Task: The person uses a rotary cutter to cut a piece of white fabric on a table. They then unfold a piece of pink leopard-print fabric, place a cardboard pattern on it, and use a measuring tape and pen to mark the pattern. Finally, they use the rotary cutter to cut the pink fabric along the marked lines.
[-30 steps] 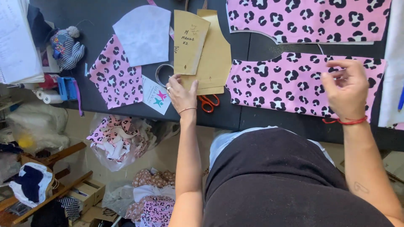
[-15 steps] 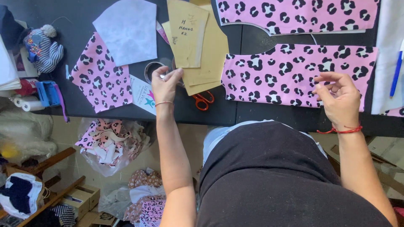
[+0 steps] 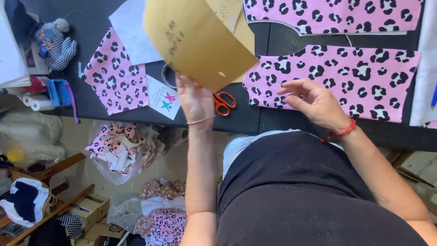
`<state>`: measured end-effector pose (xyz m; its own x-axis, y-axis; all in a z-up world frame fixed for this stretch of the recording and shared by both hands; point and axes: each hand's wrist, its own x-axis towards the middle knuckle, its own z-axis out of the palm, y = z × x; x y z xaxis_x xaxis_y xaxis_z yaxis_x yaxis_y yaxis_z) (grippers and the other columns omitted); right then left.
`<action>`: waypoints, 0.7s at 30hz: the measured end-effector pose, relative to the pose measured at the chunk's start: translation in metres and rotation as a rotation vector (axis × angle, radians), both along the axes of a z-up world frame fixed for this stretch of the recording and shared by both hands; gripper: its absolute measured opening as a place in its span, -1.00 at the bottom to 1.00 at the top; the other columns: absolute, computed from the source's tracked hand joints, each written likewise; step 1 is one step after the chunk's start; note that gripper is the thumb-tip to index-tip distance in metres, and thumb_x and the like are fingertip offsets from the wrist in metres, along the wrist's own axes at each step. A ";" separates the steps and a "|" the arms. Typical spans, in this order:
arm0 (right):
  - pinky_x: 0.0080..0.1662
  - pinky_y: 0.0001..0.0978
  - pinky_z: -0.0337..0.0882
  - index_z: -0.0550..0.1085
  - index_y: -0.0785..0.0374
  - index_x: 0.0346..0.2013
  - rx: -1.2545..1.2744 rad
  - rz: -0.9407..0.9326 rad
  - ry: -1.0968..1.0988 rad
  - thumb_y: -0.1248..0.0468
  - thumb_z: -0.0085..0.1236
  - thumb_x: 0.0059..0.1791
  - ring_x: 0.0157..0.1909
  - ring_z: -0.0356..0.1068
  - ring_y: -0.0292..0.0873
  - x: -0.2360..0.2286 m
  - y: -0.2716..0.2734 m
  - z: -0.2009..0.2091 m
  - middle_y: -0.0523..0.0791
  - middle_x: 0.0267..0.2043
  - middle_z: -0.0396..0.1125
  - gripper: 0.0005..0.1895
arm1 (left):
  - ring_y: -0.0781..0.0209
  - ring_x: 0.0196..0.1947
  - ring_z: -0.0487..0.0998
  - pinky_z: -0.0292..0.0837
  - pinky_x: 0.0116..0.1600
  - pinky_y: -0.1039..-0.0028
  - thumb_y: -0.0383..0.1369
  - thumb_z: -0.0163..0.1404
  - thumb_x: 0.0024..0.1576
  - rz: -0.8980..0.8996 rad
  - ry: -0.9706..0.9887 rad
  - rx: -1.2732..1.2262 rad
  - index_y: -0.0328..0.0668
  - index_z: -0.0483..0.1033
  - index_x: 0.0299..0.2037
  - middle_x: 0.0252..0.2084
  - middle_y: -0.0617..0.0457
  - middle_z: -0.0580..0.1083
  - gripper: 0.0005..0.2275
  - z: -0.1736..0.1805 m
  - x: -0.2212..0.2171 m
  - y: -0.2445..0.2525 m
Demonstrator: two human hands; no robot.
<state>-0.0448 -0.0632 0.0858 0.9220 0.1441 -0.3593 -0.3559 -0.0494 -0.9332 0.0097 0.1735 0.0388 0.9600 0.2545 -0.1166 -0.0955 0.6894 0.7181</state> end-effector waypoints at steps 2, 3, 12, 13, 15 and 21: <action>-0.20 -0.41 0.31 0.27 0.33 -0.09 0.053 0.040 -0.045 0.32 0.06 -0.19 -0.17 0.26 -0.16 0.003 0.008 -0.009 0.04 -0.13 0.27 -0.60 | 0.18 -0.05 0.39 0.32 0.04 0.23 -0.29 -0.19 0.15 -0.059 0.030 -0.046 0.07 0.26 0.03 -0.09 0.06 0.41 -0.76 -0.008 -0.013 -0.028; -0.19 -0.36 0.32 0.21 0.38 -0.08 0.107 0.081 -0.089 0.30 0.12 -0.23 -0.09 0.28 -0.06 0.005 0.011 -0.014 0.08 -0.08 0.24 -0.51 | 0.18 -0.02 0.37 0.29 0.05 0.23 -0.31 -0.18 0.16 -0.117 0.059 -0.091 0.08 0.23 0.07 -0.06 0.05 0.39 -0.73 -0.013 -0.019 -0.044; -0.28 -0.35 0.35 0.21 0.38 -0.06 -0.061 -0.206 -0.098 0.42 -0.08 -0.03 -0.23 0.28 -0.18 -0.017 -0.067 -0.082 0.04 -0.21 0.25 -0.74 | 0.33 -0.31 0.44 0.39 -0.07 0.36 -0.45 0.00 -0.01 -0.513 0.354 -0.026 -0.17 0.35 -0.15 -0.24 0.08 0.37 -0.78 -0.113 -0.056 -0.074; -0.28 -0.35 0.35 0.21 0.38 -0.06 -0.064 -0.209 -0.094 0.42 -0.08 -0.03 -0.23 0.28 -0.18 -0.014 -0.067 -0.065 0.04 -0.21 0.25 -0.74 | 0.33 -0.31 0.44 0.39 -0.07 0.36 -0.45 0.00 -0.01 -0.516 0.357 -0.029 -0.17 0.35 -0.15 -0.24 0.08 0.37 -0.78 -0.080 -0.045 -0.072; -0.24 -0.25 0.40 0.19 0.32 -0.02 -0.407 -0.136 0.399 0.40 -0.10 -0.13 -0.13 0.30 -0.08 -0.011 -0.065 -0.033 0.01 -0.08 0.24 -0.63 | 0.15 -0.12 0.43 0.43 -0.09 0.42 -0.30 0.01 -0.16 -0.592 0.648 0.294 -0.25 0.21 0.00 0.00 -0.12 0.32 -0.51 -0.015 -0.024 -0.064; -0.26 -0.35 0.29 0.27 0.27 -0.14 -0.703 -0.119 0.291 0.29 0.06 -0.16 -0.27 0.33 -0.13 -0.038 -0.085 -0.077 -0.02 -0.26 0.32 -0.67 | 0.29 -0.21 0.49 0.46 -0.24 0.60 -0.34 -0.13 0.01 -0.626 0.557 0.558 -0.21 0.33 -0.06 -0.13 -0.04 0.44 -0.71 -0.025 -0.023 -0.053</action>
